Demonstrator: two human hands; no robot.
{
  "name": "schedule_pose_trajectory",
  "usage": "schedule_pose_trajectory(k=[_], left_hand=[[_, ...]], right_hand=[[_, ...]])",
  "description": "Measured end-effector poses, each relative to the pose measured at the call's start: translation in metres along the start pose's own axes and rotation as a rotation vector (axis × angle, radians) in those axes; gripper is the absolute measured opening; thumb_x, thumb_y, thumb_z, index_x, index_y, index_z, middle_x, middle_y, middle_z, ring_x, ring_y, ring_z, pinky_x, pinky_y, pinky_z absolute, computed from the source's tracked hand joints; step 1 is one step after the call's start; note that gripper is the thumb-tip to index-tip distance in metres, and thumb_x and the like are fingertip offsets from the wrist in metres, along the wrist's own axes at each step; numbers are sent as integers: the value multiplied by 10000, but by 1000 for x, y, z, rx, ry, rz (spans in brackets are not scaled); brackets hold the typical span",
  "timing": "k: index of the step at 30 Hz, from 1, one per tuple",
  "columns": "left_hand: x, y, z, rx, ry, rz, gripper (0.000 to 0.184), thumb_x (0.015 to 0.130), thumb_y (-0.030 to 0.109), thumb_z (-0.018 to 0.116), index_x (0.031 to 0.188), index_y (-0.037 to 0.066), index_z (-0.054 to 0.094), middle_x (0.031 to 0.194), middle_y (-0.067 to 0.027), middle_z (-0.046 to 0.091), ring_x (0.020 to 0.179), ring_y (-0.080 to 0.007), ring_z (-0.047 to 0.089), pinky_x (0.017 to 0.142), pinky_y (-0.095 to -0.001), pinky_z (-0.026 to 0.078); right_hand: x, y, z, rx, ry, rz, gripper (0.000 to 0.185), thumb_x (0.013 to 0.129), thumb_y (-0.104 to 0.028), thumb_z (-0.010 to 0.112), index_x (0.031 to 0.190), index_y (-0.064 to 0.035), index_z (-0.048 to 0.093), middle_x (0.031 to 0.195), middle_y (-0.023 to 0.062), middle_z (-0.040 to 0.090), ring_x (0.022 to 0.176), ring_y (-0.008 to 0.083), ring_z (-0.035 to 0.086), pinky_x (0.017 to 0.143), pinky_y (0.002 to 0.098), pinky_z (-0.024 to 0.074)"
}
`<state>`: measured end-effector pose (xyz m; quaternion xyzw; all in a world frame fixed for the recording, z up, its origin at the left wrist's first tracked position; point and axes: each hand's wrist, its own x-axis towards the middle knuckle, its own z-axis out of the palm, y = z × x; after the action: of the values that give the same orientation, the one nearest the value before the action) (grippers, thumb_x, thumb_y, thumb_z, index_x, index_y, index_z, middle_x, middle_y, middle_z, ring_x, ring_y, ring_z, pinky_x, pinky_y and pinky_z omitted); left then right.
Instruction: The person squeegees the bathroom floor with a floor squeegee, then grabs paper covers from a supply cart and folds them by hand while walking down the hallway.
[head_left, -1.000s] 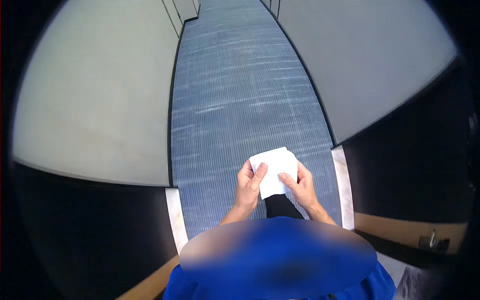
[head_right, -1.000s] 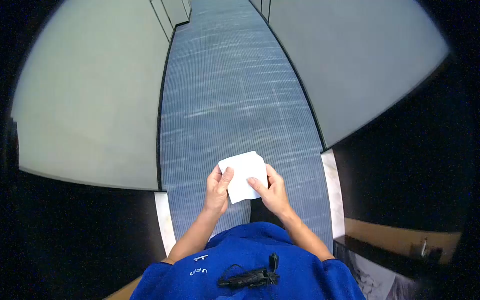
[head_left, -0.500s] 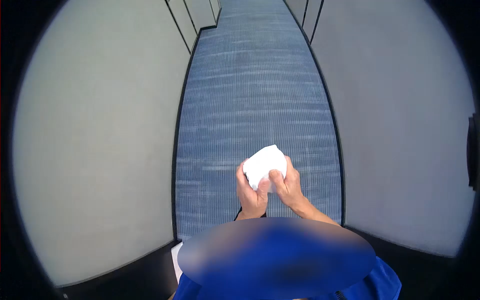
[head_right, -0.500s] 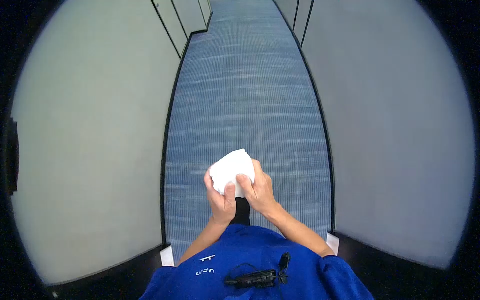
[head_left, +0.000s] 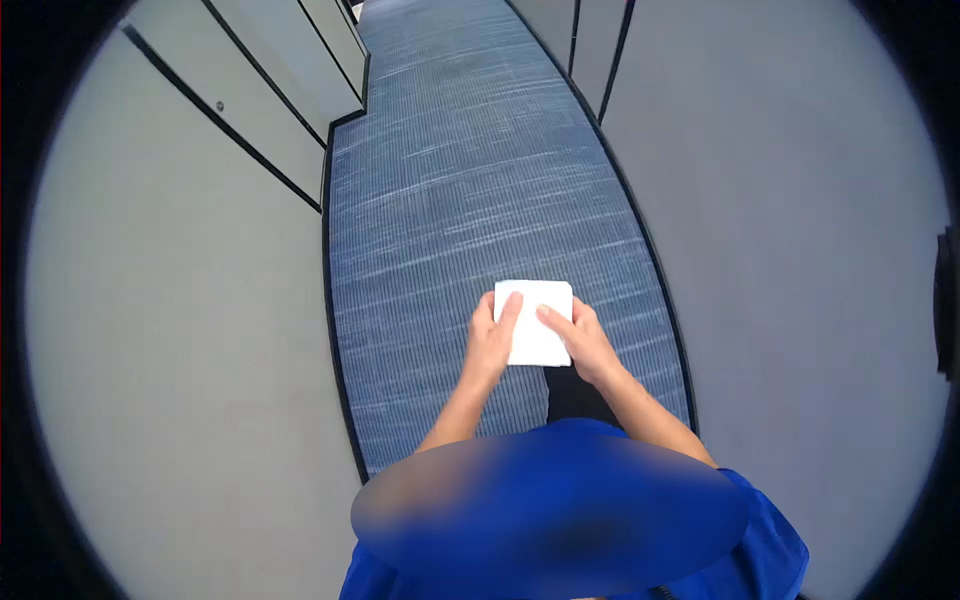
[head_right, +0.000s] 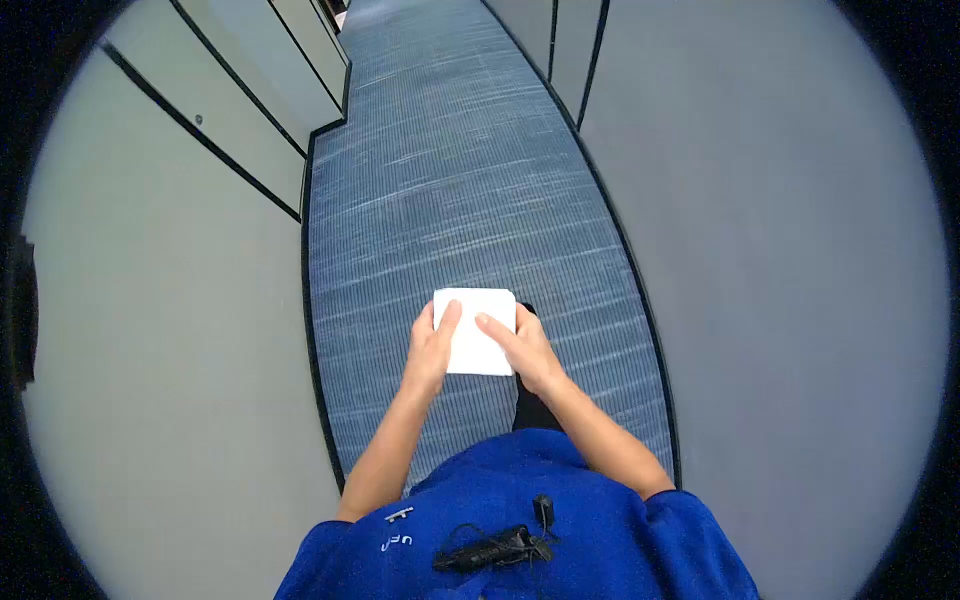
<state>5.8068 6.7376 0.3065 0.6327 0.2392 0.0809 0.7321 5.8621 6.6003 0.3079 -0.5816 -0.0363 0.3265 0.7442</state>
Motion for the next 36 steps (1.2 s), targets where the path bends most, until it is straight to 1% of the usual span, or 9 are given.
schedule_pose_trajectory(k=[3,7,12,16,19,21,26,33,36], left_hand=[[91,3,-9,-177,-27,-262,492,933,371,536,1107,-89,527,970,-138,624,825,-173,614,705,-292,501],[199,22,-41,-190,2,-291,521,922,392,544,1117,-91,528,983,-136,624,901,-187,614,717,-306,505],[414,80,-94,-268,139,-383,700,885,517,536,1218,-94,454,1127,-189,574,1019,-265,595,841,-403,492],[552,85,-112,-975,201,-386,844,879,653,392,1309,-73,372,1303,-225,455,1233,-330,432,1054,-485,296],[678,110,-116,-1343,40,-260,870,876,689,304,1331,-50,360,1346,-205,435,1265,-348,398,1066,-502,282],[737,171,-105,-1293,43,-226,869,858,725,271,1325,6,414,1311,-162,476,1212,-336,453,1023,-491,349],[943,294,-110,-1317,-12,-227,855,856,727,288,1317,22,433,1290,-124,503,1185,-324,479,996,-481,377],[1233,311,-169,-851,-173,9,974,824,761,311,1372,-43,307,1328,-185,457,1256,-310,415,1042,-451,330],[1348,349,-210,-416,-146,220,795,875,497,538,1382,-53,267,1308,-203,453,1245,-272,420,1031,-393,348]], right_hand=[[87,-15,-6,2,-21,86,462,878,-276,635,1144,83,515,1004,136,637,870,180,635,758,300,523],[209,-64,5,170,-233,358,487,895,-319,602,1158,81,516,1030,157,628,855,217,651,729,318,539],[465,-104,41,137,-156,551,478,895,-315,595,1186,52,502,1087,136,609,936,213,630,813,343,517],[601,-137,78,124,18,14,406,851,-174,655,1137,36,459,1039,127,587,953,177,593,815,322,501],[698,-181,103,-121,26,-405,435,823,-144,685,1140,13,432,1063,121,563,966,164,573,832,309,483],[747,-208,109,-383,-22,-482,479,777,-129,727,1132,5,434,1062,111,557,1003,180,557,857,316,460],[937,-322,141,-317,8,-533,560,777,-83,708,1232,22,399,1140,106,536,1065,179,538,904,321,448],[1212,-425,151,-53,-69,-395,454,801,-129,695,1157,26,459,1090,108,565,1022,180,567,869,313,459],[1347,-468,172,-196,-180,-317,415,823,-167,678,1135,27,485,1019,95,586,937,149,574,794,297,481]])
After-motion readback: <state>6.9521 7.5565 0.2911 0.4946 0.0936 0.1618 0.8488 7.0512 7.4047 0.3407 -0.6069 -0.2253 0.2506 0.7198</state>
